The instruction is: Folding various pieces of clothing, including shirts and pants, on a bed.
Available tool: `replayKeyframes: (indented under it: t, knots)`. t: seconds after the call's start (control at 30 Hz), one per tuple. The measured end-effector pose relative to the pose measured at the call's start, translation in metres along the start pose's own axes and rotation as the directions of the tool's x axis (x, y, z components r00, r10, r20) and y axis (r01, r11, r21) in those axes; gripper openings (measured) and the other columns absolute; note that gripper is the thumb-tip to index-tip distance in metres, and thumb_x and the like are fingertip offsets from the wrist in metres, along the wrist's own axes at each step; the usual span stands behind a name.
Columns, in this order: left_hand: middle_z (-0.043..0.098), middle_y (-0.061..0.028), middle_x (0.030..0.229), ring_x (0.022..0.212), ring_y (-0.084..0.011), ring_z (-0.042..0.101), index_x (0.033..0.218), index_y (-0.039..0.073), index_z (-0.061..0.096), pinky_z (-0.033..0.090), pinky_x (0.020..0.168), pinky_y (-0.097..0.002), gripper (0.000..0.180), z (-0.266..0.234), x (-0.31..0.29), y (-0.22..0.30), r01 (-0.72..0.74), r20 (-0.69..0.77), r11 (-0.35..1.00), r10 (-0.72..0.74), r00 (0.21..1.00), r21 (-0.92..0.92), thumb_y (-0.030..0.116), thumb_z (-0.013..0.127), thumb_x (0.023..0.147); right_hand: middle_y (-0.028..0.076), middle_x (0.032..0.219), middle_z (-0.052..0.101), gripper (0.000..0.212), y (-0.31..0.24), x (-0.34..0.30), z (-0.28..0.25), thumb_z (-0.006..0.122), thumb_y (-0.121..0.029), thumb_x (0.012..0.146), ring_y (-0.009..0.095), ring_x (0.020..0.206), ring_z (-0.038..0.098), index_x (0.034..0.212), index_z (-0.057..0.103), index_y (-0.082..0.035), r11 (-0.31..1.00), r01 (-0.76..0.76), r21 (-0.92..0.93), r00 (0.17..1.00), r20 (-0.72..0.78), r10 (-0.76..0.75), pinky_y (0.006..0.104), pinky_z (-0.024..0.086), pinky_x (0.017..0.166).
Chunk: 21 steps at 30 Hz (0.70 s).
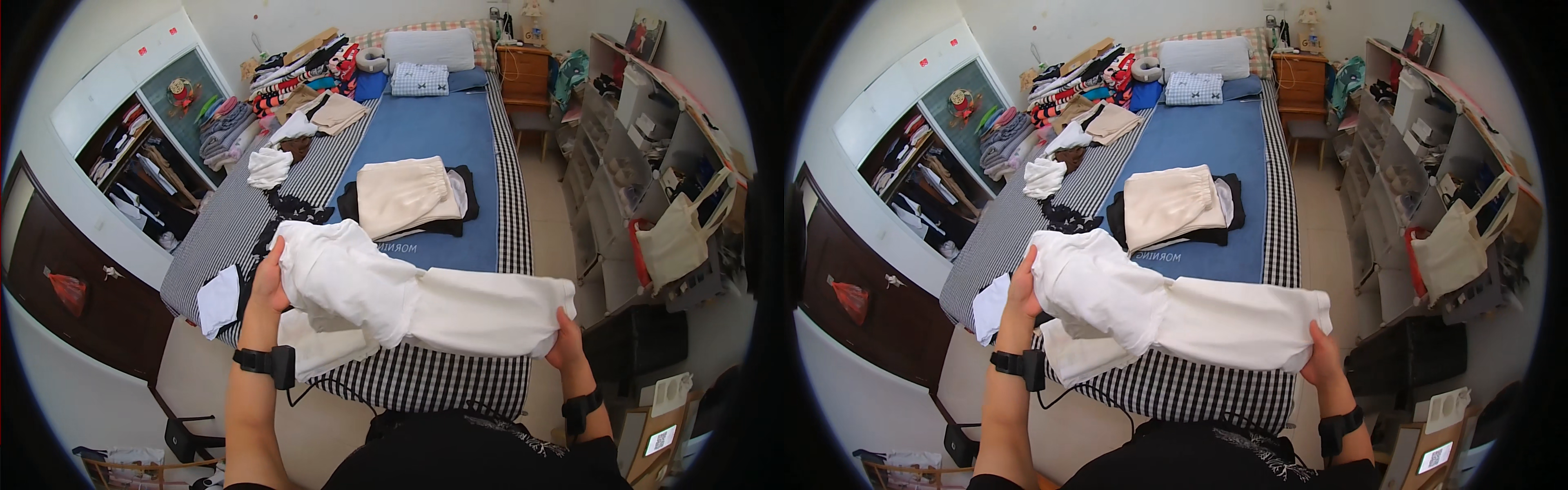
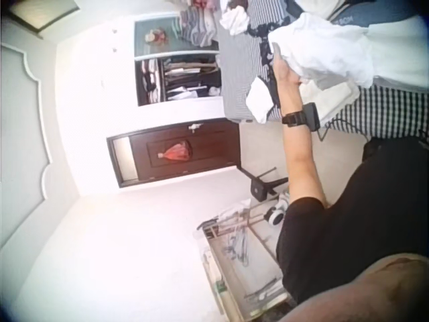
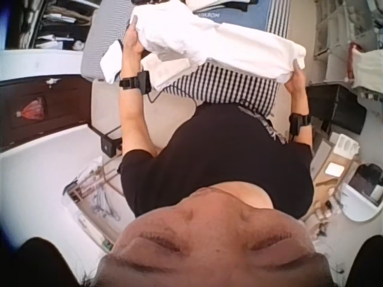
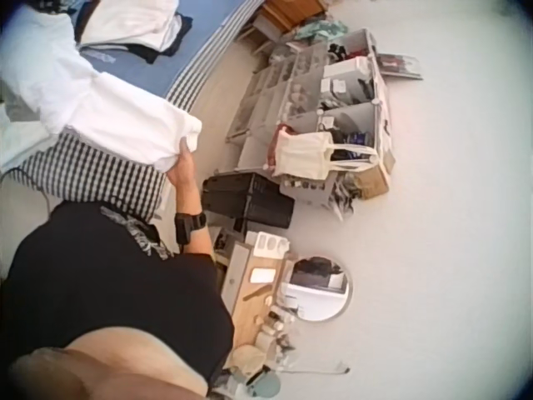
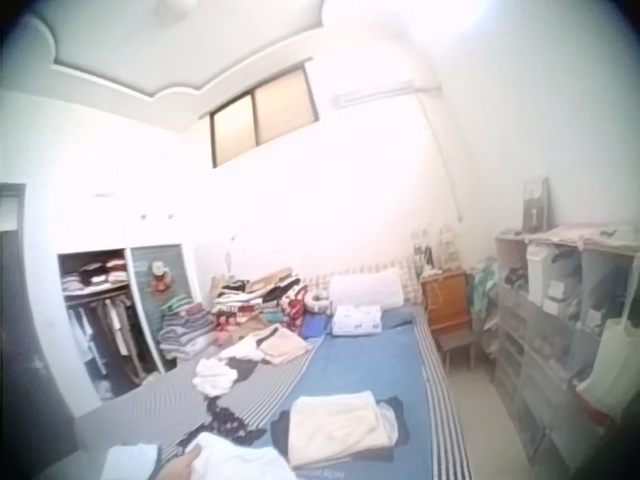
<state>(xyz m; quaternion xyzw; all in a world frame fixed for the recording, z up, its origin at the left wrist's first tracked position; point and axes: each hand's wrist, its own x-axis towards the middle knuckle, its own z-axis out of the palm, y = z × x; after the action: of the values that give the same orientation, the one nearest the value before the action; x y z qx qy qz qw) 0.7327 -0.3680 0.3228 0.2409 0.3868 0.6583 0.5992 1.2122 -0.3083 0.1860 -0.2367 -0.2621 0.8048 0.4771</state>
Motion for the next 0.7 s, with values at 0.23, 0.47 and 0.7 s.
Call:
replayKeyframes:
  t: [0.23, 0.47, 0.7]
  knots:
    - [0.053, -0.0155, 0.123, 0.113, -0.0275, 0.052, 0.126, 0.000, 0.043, 0.039, 0.099, -0.0413, 0.047, 0.044, -0.010, 0.058, -0.031, 0.219, 0.992, 0.004, 0.976, 0.121, 0.035, 0.039, 0.095, 0.018, 0.122, 0.052, 0.047, 0.000, -0.053, -0.023, 0.064, -0.014, 0.075, 0.032, 0.114, 0.050, 0.118, 0.051, 0.002, 0.995, -0.094, 0.041, 0.920, 0.386, 0.071, 0.0426, 0.039, 0.097]
    - [0.056, -0.0148, 0.118, 0.106, -0.0250, 0.057, 0.122, 0.000, 0.047, 0.044, 0.095, -0.0386, 0.043, 0.104, 0.052, 0.066, -0.008, 0.371, 0.983, -0.061, 0.926, 0.183, 0.032, 0.041, 0.095, 0.013, 0.073, 0.063, 0.017, -0.008, -0.104, -0.046, 0.062, -0.012, 0.075, 0.025, 0.077, 0.061, 0.073, 0.063, 0.006, 0.950, 0.058, -0.308, 0.866, 0.489, 0.105, 0.0356, 0.047, 0.075]
    - [0.057, -0.0065, 0.098, 0.082, -0.0174, 0.060, 0.121, 0.008, 0.049, 0.049, 0.066, -0.0281, 0.041, 0.064, 0.185, -0.057, 0.087, -0.056, 0.715, -0.067, 0.996, 0.693, 0.035, 0.051, 0.090, 0.014, 0.116, 0.056, 0.042, 0.019, -0.094, -0.004, 0.063, -0.032, 0.082, 0.028, 0.102, 0.055, 0.113, 0.057, -0.004, -0.019, 0.002, -1.000, 0.822, -0.009, 0.570, 0.0343, 0.043, 0.088]
